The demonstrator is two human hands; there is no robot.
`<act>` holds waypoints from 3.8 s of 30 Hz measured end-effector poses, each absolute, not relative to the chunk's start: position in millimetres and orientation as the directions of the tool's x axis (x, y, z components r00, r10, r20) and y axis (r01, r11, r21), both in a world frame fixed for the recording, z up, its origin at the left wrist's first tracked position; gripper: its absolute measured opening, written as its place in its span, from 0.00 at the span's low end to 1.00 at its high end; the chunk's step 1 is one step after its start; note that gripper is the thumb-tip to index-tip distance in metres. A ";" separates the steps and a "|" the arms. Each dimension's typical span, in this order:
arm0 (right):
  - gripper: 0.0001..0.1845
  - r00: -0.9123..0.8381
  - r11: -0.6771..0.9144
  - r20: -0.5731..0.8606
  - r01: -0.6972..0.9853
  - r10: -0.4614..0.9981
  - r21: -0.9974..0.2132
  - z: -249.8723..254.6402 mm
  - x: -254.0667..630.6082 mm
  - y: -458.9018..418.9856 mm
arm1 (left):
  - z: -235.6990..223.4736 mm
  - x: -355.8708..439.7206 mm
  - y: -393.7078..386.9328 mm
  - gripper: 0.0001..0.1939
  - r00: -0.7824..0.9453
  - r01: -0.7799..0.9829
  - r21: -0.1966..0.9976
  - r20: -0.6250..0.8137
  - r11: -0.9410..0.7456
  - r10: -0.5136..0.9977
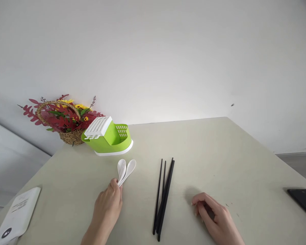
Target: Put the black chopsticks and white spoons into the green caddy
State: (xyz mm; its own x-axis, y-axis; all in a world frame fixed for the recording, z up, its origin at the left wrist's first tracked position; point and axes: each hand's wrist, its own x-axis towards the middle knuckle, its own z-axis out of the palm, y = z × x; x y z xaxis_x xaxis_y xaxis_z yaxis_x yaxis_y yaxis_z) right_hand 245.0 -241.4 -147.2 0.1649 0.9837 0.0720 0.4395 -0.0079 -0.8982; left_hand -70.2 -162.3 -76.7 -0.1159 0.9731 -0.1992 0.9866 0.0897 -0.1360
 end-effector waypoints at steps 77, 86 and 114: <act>0.21 0.560 -0.124 0.128 0.390 0.818 -0.913 -143.3 249.6 -243.5 | -63.5 53.4 -208.7 0.18 0.407 0.825 0.261 0.341 -0.501 0.847; 0.11 0.479 -0.069 0.205 0.494 0.853 -0.867 -136.7 245.0 -250.8 | 11.8 -43.9 -98.3 0.20 0.192 0.933 0.057 0.757 -0.356 0.624; 0.14 0.371 -0.029 0.152 0.439 0.916 -0.898 -138.9 239.6 -250.5 | -22.0 -27.1 -46.7 0.24 0.148 0.947 0.067 0.778 -0.314 0.610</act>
